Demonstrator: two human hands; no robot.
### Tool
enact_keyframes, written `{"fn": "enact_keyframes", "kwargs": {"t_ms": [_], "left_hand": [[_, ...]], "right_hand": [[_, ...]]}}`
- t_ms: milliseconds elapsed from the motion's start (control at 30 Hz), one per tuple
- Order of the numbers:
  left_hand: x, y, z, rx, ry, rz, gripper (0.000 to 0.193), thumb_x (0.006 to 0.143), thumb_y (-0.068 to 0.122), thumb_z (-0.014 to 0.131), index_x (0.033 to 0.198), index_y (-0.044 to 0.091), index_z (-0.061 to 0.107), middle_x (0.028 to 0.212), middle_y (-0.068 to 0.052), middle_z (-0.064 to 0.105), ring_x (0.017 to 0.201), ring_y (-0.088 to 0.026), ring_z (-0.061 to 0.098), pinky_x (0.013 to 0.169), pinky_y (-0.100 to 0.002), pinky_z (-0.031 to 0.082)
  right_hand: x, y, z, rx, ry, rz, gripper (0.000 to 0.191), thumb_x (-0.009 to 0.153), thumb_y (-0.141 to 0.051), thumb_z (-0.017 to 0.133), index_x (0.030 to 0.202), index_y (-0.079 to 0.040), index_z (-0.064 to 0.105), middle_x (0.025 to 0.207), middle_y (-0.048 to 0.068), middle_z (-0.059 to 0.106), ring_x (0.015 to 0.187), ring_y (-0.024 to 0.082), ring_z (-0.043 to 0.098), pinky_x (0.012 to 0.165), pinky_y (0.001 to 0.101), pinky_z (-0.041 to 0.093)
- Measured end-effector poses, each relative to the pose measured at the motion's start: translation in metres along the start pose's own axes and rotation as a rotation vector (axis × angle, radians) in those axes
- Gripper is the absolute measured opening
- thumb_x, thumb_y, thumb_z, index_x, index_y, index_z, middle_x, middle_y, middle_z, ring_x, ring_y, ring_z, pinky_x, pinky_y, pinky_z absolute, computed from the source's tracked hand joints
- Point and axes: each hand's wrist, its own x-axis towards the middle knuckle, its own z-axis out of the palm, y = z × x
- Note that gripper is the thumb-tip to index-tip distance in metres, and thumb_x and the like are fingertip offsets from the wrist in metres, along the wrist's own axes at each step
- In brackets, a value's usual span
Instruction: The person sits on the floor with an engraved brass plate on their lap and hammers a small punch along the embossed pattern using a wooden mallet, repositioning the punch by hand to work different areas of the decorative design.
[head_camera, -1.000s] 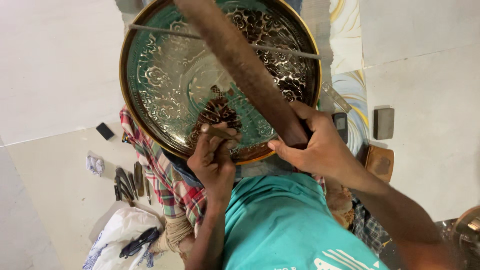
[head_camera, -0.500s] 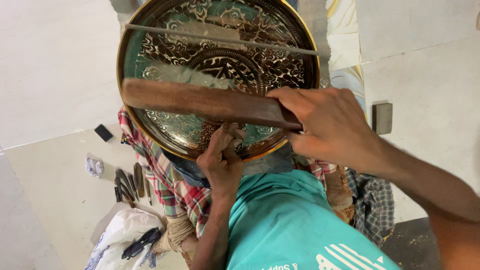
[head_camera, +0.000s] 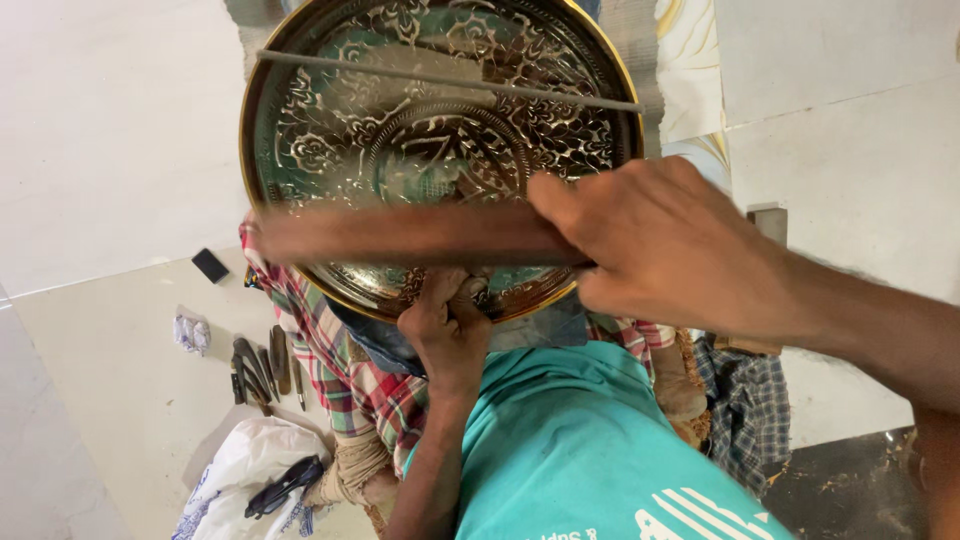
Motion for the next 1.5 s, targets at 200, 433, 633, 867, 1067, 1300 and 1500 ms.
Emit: {"fn": "enact_keyframes", "kwargs": {"t_ms": [200, 433, 633, 867, 1067, 1300, 1500], "left_hand": [[0.000, 0.001, -0.001, 0.069, -0.038, -0.053, 0.027, 0.087, -0.020, 0.058, 0.104, -0.004, 0.070, 0.089, -0.013, 0.076, 0.079, -0.016, 0.076, 0.072, -0.021, 0.054], [0.002, 0.004, -0.002, 0.030, -0.015, 0.017, 0.025, 0.086, -0.022, 0.057, 0.102, -0.006, 0.066, 0.094, -0.013, 0.075, 0.090, -0.018, 0.078, 0.079, -0.022, 0.059], [0.005, 0.009, 0.000, -0.044, -0.031, 0.019, 0.022, 0.090, -0.024, 0.056, 0.099, -0.006, 0.064, 0.094, -0.010, 0.075, 0.089, -0.015, 0.075, 0.083, -0.023, 0.058], [0.005, 0.009, 0.000, -0.073, -0.057, -0.014, 0.031, 0.082, -0.025, 0.052, 0.105, -0.008, 0.063, 0.096, -0.010, 0.073, 0.090, -0.013, 0.071, 0.082, -0.023, 0.058], [0.005, 0.006, 0.001, -0.120, -0.057, -0.012, 0.025, 0.086, -0.024, 0.053, 0.103, -0.007, 0.060, 0.093, -0.009, 0.071, 0.088, -0.013, 0.070, 0.082, -0.023, 0.057], [0.006, 0.006, -0.003, -0.066, -0.109, -0.038, 0.023, 0.086, -0.024, 0.053, 0.096, -0.005, 0.062, 0.091, -0.009, 0.072, 0.087, -0.013, 0.071, 0.081, -0.024, 0.057], [0.008, 0.013, -0.006, -0.434, 0.036, -0.200, 0.028, 0.090, -0.020, 0.056, 0.113, -0.003, 0.060, 0.101, -0.009, 0.074, 0.095, -0.014, 0.071, 0.087, -0.025, 0.057]], "right_hand": [[-0.001, 0.003, 0.001, -0.011, -0.048, 0.007, 0.044, 0.060, -0.007, 0.068, 0.099, 0.000, 0.049, 0.059, 0.016, 0.059, 0.053, 0.040, 0.059, 0.048, 0.0534, 0.042], [0.000, 0.005, 0.009, -0.072, -0.144, 0.077, 0.047, 0.060, -0.005, 0.065, 0.103, -0.001, 0.048, 0.065, 0.016, 0.059, 0.053, 0.040, 0.059, 0.046, 0.0532, 0.043], [-0.001, 0.008, 0.006, -0.103, 0.170, -0.232, 0.061, 0.060, -0.008, 0.065, 0.117, 0.007, 0.052, 0.068, 0.016, 0.059, 0.061, 0.041, 0.060, 0.052, 0.0531, 0.043], [0.008, 0.010, 0.006, -0.029, -0.221, 0.187, 0.040, 0.064, -0.006, 0.065, 0.099, -0.002, 0.048, 0.061, 0.016, 0.060, 0.054, 0.038, 0.061, 0.050, 0.0520, 0.046], [0.006, 0.011, 0.007, -0.025, -0.142, 0.107, 0.041, 0.059, -0.008, 0.065, 0.096, -0.001, 0.047, 0.058, 0.017, 0.058, 0.051, 0.041, 0.060, 0.048, 0.0553, 0.043], [0.008, 0.014, 0.008, -0.026, -0.201, 0.079, 0.045, 0.062, -0.011, 0.064, 0.103, -0.003, 0.048, 0.058, 0.015, 0.058, 0.049, 0.038, 0.061, 0.047, 0.0531, 0.044], [0.004, 0.017, 0.010, 0.063, -0.117, 0.139, 0.044, 0.063, -0.011, 0.069, 0.103, -0.003, 0.054, 0.053, 0.017, 0.057, 0.048, 0.038, 0.059, 0.048, 0.0506, 0.042]]}}
